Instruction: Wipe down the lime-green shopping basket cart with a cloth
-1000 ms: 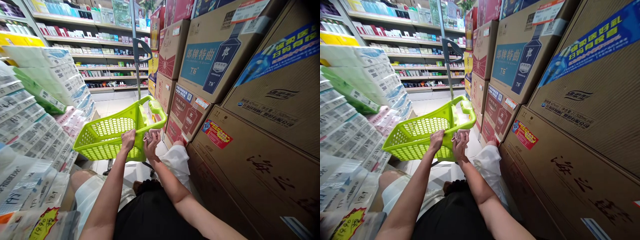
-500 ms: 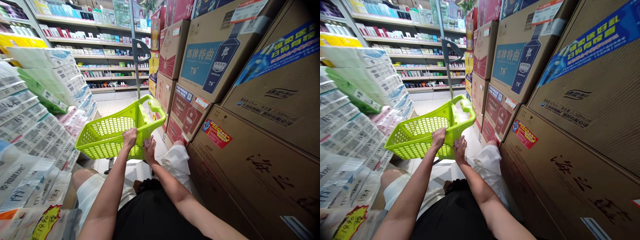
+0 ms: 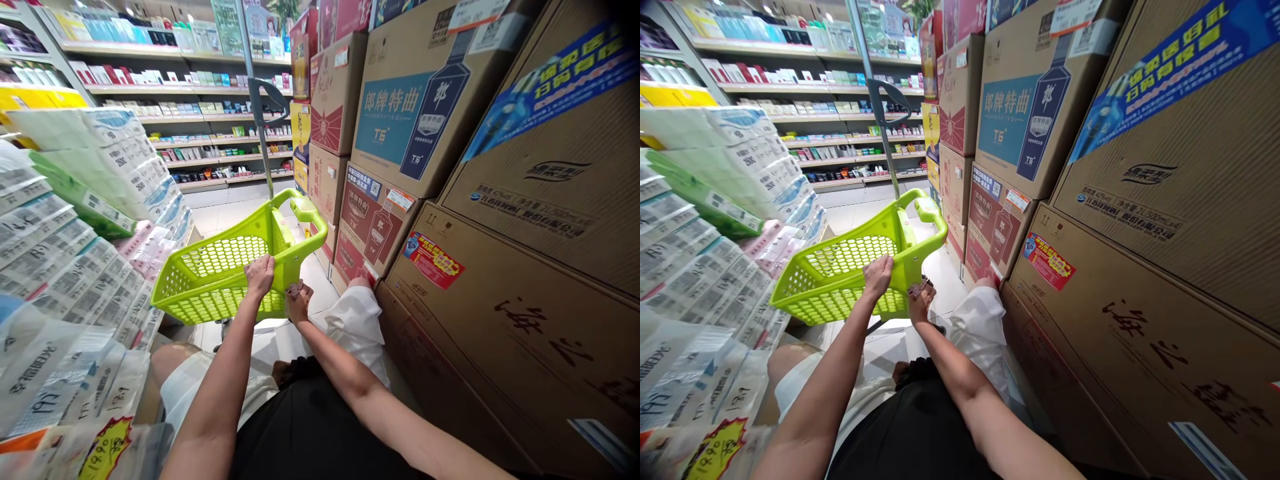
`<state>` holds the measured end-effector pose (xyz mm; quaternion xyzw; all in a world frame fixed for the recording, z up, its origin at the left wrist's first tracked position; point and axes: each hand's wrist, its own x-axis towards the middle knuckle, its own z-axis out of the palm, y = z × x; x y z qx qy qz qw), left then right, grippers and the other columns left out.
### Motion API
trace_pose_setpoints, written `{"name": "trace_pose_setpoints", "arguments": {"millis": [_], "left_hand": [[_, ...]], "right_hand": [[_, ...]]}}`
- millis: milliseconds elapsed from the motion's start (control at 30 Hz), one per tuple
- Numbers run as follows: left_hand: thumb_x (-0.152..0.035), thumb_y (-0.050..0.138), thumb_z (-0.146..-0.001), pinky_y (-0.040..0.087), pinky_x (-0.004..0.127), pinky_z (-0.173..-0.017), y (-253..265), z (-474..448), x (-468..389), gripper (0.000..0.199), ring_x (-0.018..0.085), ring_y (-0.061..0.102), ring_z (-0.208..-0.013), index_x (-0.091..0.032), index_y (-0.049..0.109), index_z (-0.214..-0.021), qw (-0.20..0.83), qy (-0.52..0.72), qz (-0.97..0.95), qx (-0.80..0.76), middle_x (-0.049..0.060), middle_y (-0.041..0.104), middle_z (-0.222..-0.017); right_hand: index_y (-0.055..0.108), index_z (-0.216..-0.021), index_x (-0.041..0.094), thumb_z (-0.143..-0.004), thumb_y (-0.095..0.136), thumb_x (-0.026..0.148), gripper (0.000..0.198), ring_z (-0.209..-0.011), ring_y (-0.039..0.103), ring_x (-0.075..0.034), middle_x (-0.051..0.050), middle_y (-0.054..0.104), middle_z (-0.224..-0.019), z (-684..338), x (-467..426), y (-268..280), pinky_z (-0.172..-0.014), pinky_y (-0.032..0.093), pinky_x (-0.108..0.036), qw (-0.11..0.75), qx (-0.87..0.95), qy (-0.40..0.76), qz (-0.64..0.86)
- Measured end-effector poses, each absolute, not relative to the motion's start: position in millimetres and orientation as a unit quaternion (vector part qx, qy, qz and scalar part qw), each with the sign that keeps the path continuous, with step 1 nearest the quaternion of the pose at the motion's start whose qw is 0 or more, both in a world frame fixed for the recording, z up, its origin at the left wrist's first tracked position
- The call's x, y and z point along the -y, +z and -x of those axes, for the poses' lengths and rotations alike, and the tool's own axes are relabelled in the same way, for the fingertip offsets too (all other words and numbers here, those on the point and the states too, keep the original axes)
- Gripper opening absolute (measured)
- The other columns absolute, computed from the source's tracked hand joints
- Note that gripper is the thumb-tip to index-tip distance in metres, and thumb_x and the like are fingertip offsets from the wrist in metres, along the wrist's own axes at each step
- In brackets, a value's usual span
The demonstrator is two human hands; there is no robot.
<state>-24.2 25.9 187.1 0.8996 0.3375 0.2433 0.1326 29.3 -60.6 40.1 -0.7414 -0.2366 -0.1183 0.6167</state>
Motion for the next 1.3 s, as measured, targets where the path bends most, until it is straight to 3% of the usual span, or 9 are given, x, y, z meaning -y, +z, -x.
{"name": "trace_pose_setpoints", "arguments": {"millis": [67, 200, 300, 500, 733, 800, 967, 1167, 1300], "left_hand": [[-0.038, 0.03, -0.102, 0.033, 0.038, -0.087, 187, 24, -26, 0.035, 0.025, 0.06, -0.099, -0.025, 0.058, -0.085, 0.132, 0.241, -0.9, -0.339, 0.008, 0.072, -0.099], [-0.039, 0.03, -0.102, 0.033, 0.039, -0.087, 188, 22, -24, 0.035, 0.026, 0.061, -0.101, -0.024, 0.058, -0.086, 0.129, 0.238, -0.898, -0.347, 0.009, 0.072, -0.103], [-0.04, 0.03, -0.102, 0.033, 0.039, -0.088, 190, 22, -21, 0.036, 0.027, 0.061, -0.102, -0.024, 0.058, -0.087, 0.132, 0.237, -0.897, -0.35, 0.009, 0.072, -0.104], [-0.038, 0.03, -0.102, 0.033, 0.04, -0.088, 193, 24, -19, 0.036, 0.027, 0.061, -0.102, -0.024, 0.059, -0.088, 0.128, 0.226, -0.899, -0.353, 0.009, 0.072, -0.104], [-0.037, 0.029, -0.104, 0.033, 0.038, -0.088, 193, 20, -18, 0.036, 0.025, 0.061, -0.103, -0.023, 0.058, -0.089, 0.101, 0.207, -0.9, -0.37, 0.008, 0.072, -0.109], [-0.038, 0.028, -0.104, 0.033, 0.038, -0.088, 193, 20, -18, 0.036, 0.025, 0.061, -0.104, -0.024, 0.059, -0.09, 0.099, 0.205, -0.9, -0.371, 0.007, 0.072, -0.107], [-0.038, 0.028, -0.104, 0.033, 0.038, -0.088, 193, 21, -19, 0.037, 0.025, 0.061, -0.103, -0.024, 0.06, -0.092, 0.094, 0.202, -0.903, -0.367, 0.008, 0.072, -0.108], [-0.037, 0.027, -0.105, 0.033, 0.037, -0.089, 191, 19, -19, 0.038, 0.025, 0.061, -0.106, -0.023, 0.06, -0.093, 0.087, 0.203, -0.902, -0.37, 0.008, 0.072, -0.109], [-0.038, 0.027, -0.105, 0.033, 0.038, -0.09, 192, 20, -19, 0.038, 0.026, 0.061, -0.106, -0.023, 0.06, -0.093, 0.098, 0.203, -0.902, -0.369, 0.008, 0.072, -0.11]], "right_hand": [[0.054, -0.116, 0.013, -0.082, 0.058, 0.029, 0.038, -0.109, 0.057, -0.03, -0.016, 0.059, -0.111, -35, 57, 50, -0.093, 0.054, -0.049, 0.632, 0.21, -0.103, 0.738], [0.045, -0.134, 0.015, -0.085, 0.063, 0.039, 0.058, -0.127, 0.051, -0.027, -0.019, 0.051, -0.134, -43, 51, 83, -0.108, 0.046, -0.044, 0.662, 0.202, -0.1, 0.715], [0.041, -0.138, 0.017, -0.087, 0.06, 0.041, 0.059, -0.135, 0.044, -0.028, -0.02, 0.048, -0.141, -32, 52, 73, -0.112, 0.042, -0.046, 0.648, 0.206, -0.1, 0.726], [0.054, -0.105, 0.014, -0.08, 0.066, 0.037, 0.036, -0.115, 0.054, -0.033, -0.017, 0.061, -0.107, -18, 46, 44, -0.099, 0.05, -0.046, 0.652, 0.102, 0.012, 0.751], [0.042, -0.135, 0.016, -0.085, 0.066, 0.042, 0.061, -0.134, 0.047, -0.029, -0.021, 0.045, -0.144, -32, 37, 84, -0.107, 0.047, -0.043, 0.65, 0.146, -0.065, 0.743], [0.043, -0.133, 0.017, -0.084, 0.064, 0.041, 0.058, -0.133, 0.049, -0.028, -0.02, 0.048, -0.141, -27, 43, 77, -0.105, 0.049, -0.044, 0.649, 0.148, -0.049, 0.744], [0.053, -0.107, 0.018, -0.074, 0.071, 0.034, 0.04, -0.116, 0.057, -0.03, -0.015, 0.062, -0.112, -29, 43, 77, -0.099, 0.052, -0.045, 0.67, 0.069, 0.001, 0.739], [0.045, -0.133, 0.011, -0.078, 0.072, 0.032, 0.064, -0.128, 0.052, -0.03, -0.023, 0.054, -0.133, -42, 32, 101, -0.106, 0.048, -0.044, 0.676, 0.131, -0.094, 0.719], [0.05, -0.129, 0.01, -0.08, 0.07, 0.03, 0.056, -0.115, 0.059, -0.03, -0.021, 0.06, -0.12, -28, 43, 64, -0.093, 0.055, -0.044, 0.631, 0.153, -0.096, 0.755]]}}
